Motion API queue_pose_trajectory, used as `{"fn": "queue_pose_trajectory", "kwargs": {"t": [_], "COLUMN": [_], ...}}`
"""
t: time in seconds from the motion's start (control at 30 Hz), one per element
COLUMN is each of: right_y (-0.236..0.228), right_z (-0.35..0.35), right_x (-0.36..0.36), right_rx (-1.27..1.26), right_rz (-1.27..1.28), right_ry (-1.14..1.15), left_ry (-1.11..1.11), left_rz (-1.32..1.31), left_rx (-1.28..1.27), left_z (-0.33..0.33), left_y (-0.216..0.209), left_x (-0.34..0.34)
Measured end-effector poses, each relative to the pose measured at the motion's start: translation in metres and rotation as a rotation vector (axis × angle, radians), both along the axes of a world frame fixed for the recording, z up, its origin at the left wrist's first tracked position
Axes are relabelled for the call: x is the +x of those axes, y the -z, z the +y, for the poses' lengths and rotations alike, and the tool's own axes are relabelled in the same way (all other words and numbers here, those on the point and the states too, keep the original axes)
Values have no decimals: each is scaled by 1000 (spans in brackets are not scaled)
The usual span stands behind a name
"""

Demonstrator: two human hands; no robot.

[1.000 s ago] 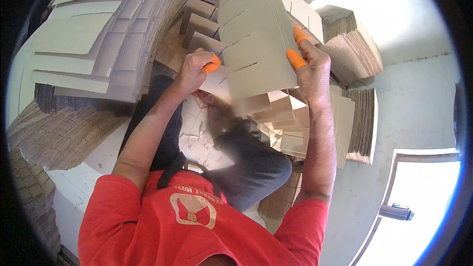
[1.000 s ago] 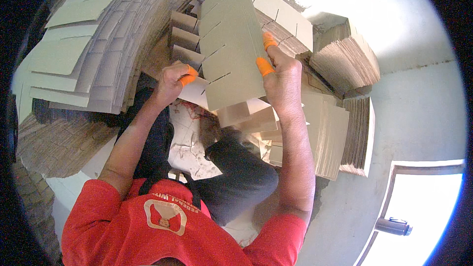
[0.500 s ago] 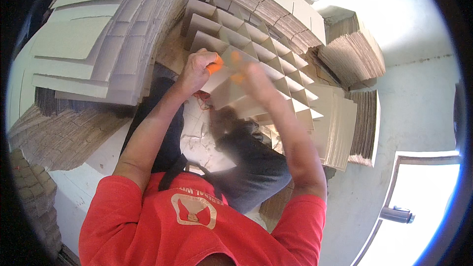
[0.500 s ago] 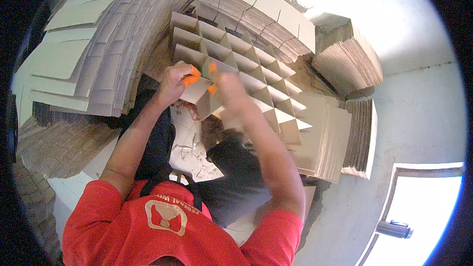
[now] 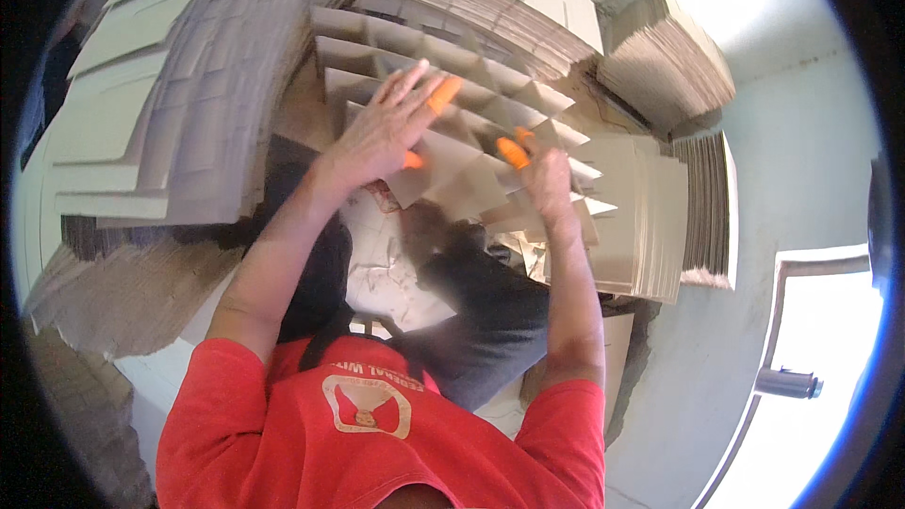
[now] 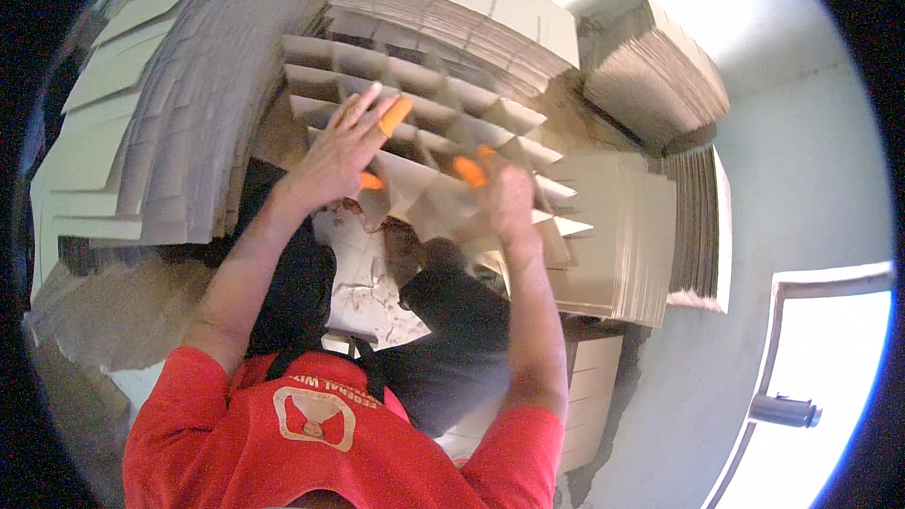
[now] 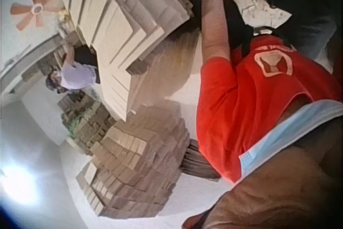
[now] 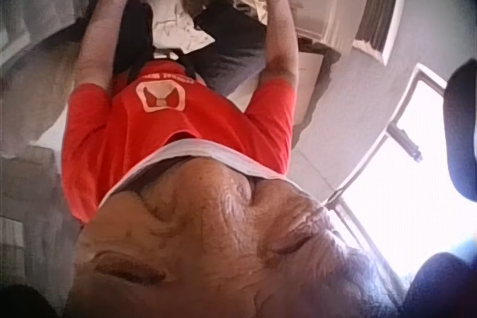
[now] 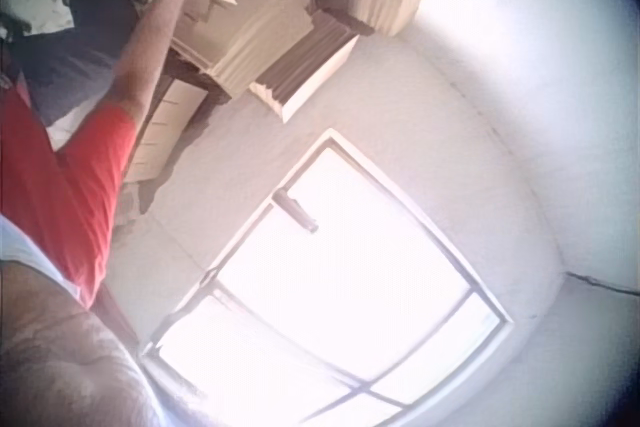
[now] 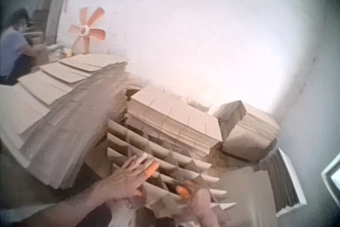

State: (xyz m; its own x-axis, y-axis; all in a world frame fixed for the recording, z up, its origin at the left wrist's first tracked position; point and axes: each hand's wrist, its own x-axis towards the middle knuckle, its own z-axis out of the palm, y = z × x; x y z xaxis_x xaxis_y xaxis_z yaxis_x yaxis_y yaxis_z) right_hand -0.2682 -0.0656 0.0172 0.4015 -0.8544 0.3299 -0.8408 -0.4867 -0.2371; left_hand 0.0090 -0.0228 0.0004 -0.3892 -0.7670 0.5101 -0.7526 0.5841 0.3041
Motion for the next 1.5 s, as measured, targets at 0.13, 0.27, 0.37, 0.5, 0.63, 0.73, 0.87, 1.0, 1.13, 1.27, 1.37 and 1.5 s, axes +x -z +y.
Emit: {"fn": "queue_pose_trajectory", "kwargs": {"t": [0.13,0.27,0.37,0.5,0.63,0.73,0.87,1.0,1.13,1.27,1.37,1.5], "right_y": [5,3,1,8,2,-7,20,8,4,-11,-12,0], "right_z": [54,72,73,68,82,87,79,94,121,139,134,112], "right_x": [14,12,3,-24,-27,-26,-32,-23,-17,-39,-45,-59], "right_rx": [103,-159,-200,77,32,38,10,-282,-557,-784,-730,-454], "right_rz": [-104,83,162,177,54,98,141,203,46,-50,-69,-28], "right_ry": [-131,-81,94,217,97,168,252,224,223,219,204,316], "left_ry": [59,167,120,122,292,265,167,188,106,64,5,44], "left_rz": [69,-161,-91,154,-160,-168,-165,-207,-112,-174,-277,-330], "left_rx": [126,236,487,285,417,298,393,466,565,46,-405,-452], "left_z": [-37,-66,-72,-48,-68,-66,-79,-80,-76,-55,-66,-69], "left_y": [-11,-8,-12,-17,-14,-6,15,15,3,-100,-189,-280], "left_x": [-4,-6,-7,-19,3,-5,-27,-28,-16,-49,-74,-115]}}
